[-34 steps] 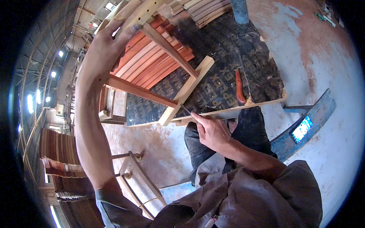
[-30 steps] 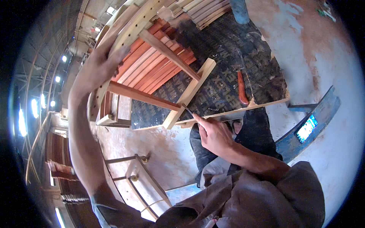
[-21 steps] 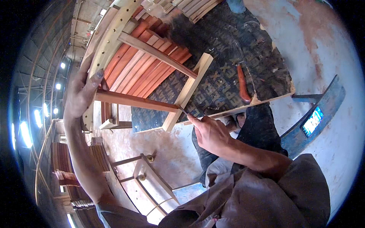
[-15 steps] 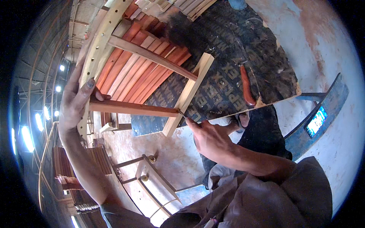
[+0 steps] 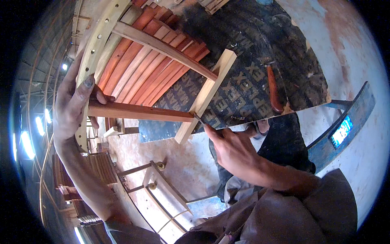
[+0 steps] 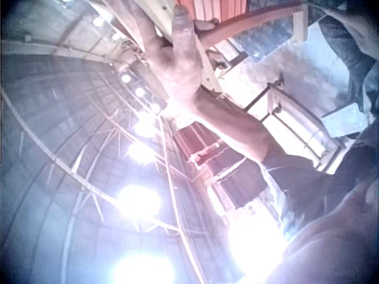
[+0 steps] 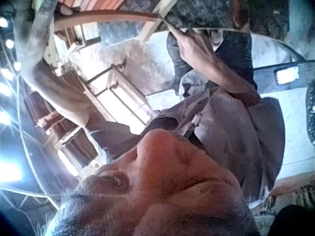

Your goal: The person assembles wooden chair frames by inserting dowels into pre-drilled holes and tapping them with a hammer. They repeatedly pick up frames, align the joints, and secure the connections before placing the assembled units aside.

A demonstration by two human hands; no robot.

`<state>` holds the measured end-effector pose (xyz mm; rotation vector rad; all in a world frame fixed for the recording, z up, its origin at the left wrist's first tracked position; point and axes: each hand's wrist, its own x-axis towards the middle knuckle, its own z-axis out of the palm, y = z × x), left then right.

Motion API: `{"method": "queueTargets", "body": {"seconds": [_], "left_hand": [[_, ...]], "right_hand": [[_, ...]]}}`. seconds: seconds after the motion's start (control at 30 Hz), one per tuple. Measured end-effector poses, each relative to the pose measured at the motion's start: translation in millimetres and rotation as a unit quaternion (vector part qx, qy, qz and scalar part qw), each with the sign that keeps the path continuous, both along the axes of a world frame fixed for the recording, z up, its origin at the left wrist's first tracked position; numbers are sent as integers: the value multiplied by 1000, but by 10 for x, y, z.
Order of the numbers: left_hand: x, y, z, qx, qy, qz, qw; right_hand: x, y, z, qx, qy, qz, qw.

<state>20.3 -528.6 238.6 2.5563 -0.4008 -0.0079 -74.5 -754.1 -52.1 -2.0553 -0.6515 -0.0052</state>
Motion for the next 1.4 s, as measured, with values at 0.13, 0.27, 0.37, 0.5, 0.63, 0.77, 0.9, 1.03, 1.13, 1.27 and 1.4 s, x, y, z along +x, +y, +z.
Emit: {"method": "queueTargets", "body": {"seconds": [0.13,0.27,0.37,0.5,0.63,0.77,0.9,1.03,1.13,1.27,1.4], "left_hand": [[-83,37,-2,0,-15,11,1000],[-2,96,-17,44,-16,10,999],[-11,128,-44,17,-31,-20,999],[-120,-21,176,69,16,10,997],[-40,86,146,145,-70,-67,985],[-50,27,98,104,-54,-85,989],[-188,15,355,87,40,-91,991],[-161,226,214,115,-76,-114,984],[18,12,140,99,-78,-151,980],[59,199,54,118,-115,-118,979],[-177,193,259,183,-59,-7,981]], "right_hand": [[67,101,83,5,37,14,999],[62,65,-16,27,18,-12,999],[90,133,-21,13,34,7,999],[-256,-166,94,-23,55,48,997],[-298,-165,151,-17,42,81,996],[-245,-79,19,-4,-32,73,997],[-269,-2,13,4,-31,80,996],[-325,52,198,2,-25,101,995],[-255,-72,39,-36,-9,42,998],[-256,6,54,-44,15,58,997],[-371,41,228,-3,-4,100,995]]}}
